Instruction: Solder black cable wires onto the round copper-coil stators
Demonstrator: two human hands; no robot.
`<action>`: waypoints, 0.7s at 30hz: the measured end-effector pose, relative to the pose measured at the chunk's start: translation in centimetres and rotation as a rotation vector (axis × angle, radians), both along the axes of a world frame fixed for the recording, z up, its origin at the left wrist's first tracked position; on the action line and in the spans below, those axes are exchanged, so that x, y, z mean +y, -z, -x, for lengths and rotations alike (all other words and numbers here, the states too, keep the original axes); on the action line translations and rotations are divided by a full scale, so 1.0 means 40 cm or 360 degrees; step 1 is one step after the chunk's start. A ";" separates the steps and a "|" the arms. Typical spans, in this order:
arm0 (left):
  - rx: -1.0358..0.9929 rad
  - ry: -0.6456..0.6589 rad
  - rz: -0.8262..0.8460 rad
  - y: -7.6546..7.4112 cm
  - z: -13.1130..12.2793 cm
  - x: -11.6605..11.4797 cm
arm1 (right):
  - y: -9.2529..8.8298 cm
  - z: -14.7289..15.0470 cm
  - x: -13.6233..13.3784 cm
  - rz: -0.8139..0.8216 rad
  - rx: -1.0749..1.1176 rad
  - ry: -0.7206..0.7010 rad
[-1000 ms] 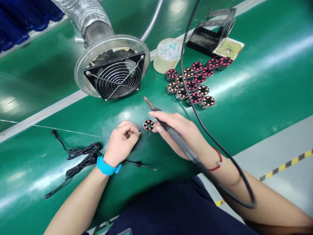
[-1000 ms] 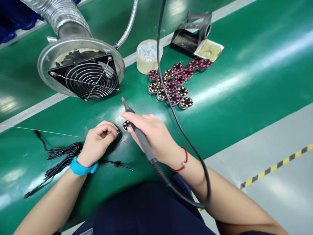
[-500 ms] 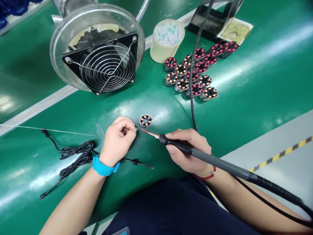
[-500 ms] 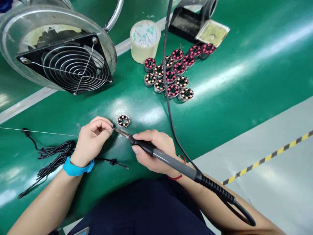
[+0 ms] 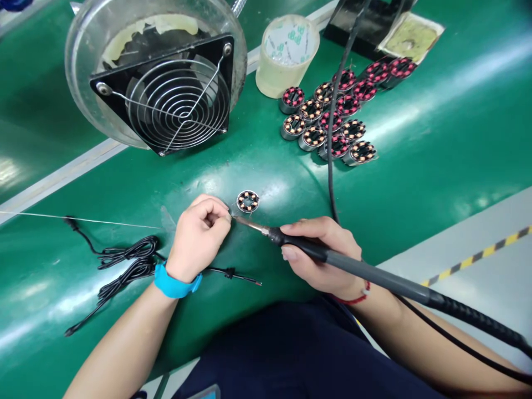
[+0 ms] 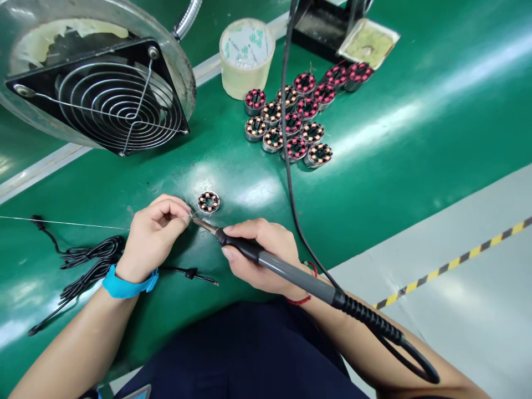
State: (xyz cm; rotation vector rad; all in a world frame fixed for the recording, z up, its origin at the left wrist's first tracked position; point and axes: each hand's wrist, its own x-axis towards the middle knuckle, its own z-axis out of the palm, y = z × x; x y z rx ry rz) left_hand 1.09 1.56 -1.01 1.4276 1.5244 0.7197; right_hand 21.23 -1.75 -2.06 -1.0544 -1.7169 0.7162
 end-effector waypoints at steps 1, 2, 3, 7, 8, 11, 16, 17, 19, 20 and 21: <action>0.0002 0.0000 0.0000 0.000 0.000 0.000 | 0.001 0.000 0.000 0.0003 0.0027 0.0009; 0.0005 0.0000 0.0002 0.000 0.001 -0.001 | 0.002 0.001 0.000 0.0003 0.0060 0.0017; 0.0008 -0.0003 0.0003 0.000 0.001 -0.001 | 0.001 0.001 0.001 -0.0002 0.0091 0.0017; 0.0006 -0.0005 0.0007 -0.001 0.001 -0.002 | -0.011 -0.001 0.016 0.0046 0.0019 -0.0078; 0.0004 -0.0002 0.0004 -0.002 0.001 -0.001 | -0.017 -0.001 0.023 0.0083 -0.0038 -0.0122; 0.0014 0.0007 0.0004 -0.004 0.001 -0.001 | -0.033 -0.001 0.051 0.0172 -0.0191 -0.0293; 0.0049 0.0025 -0.0017 -0.005 0.004 0.001 | -0.047 0.022 0.106 0.0101 -0.0519 -0.0503; 0.0055 0.0033 -0.0030 -0.005 0.004 0.002 | -0.045 0.031 0.115 0.0079 -0.0589 -0.0528; 0.0065 0.0038 -0.0057 -0.004 0.005 0.003 | -0.033 0.049 0.128 0.0061 -0.0664 -0.0560; 0.0067 0.0035 -0.0062 -0.003 0.005 0.003 | -0.024 0.058 0.133 0.0050 -0.0672 -0.0566; 0.0067 0.0027 -0.0066 -0.003 0.005 0.004 | -0.013 0.066 0.137 0.0040 -0.0673 -0.0569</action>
